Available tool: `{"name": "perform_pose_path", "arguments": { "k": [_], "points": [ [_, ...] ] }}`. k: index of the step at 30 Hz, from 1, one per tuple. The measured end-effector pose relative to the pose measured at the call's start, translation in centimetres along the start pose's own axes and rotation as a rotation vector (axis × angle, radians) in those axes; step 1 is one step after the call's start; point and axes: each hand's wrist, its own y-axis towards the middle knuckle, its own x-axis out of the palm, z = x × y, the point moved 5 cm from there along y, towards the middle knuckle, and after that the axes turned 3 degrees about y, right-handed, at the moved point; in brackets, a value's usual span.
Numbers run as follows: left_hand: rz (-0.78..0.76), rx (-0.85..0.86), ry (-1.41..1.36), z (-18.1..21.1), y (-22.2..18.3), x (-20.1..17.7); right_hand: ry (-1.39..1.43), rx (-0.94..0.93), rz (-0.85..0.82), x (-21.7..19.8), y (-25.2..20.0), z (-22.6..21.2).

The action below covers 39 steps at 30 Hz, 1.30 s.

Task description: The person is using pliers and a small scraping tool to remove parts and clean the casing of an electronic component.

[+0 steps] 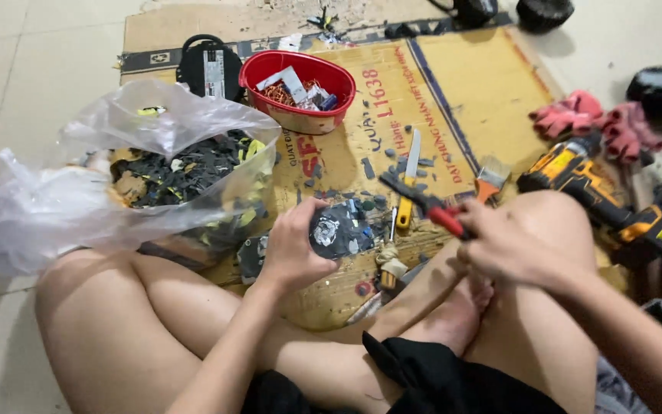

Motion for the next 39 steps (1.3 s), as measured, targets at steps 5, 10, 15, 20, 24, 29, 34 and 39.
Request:
{"name": "perform_pose_path", "arguments": {
  "k": [5,10,15,20,24,29,34,39],
  "points": [
    [0.136,0.003,-0.053,0.3,-0.4,-1.5,-0.473,-0.242,0.197,2.3,1.9,3.9],
    [0.184,0.014,-0.103,0.5,-0.6,-2.4,-0.469,-0.176,0.276,4.8,3.1,4.5],
    [0.225,0.058,-0.053,1.3,-1.2,-2.8,-0.428,-0.335,0.337,7.3,0.1,0.6],
    [0.239,0.031,-0.078,1.0,-1.3,-3.4,-0.464,-0.343,0.457,9.1,-1.3,-1.2],
    [0.253,0.067,-0.044,1.0,-1.2,-3.4,-0.364,-0.5,0.564,8.7,-2.1,-2.5],
    [0.098,0.115,0.056,0.7,-0.3,-1.6,-0.432,-0.155,0.383,7.8,-0.4,-0.7],
    [0.036,0.198,0.173,0.9,-0.8,0.4,-0.124,0.155,0.155,8.9,-1.7,1.1],
    [0.174,0.23,0.171,1.9,-1.8,-1.1,0.88,0.254,-0.129,10.6,-1.0,3.1]
  ]
}}
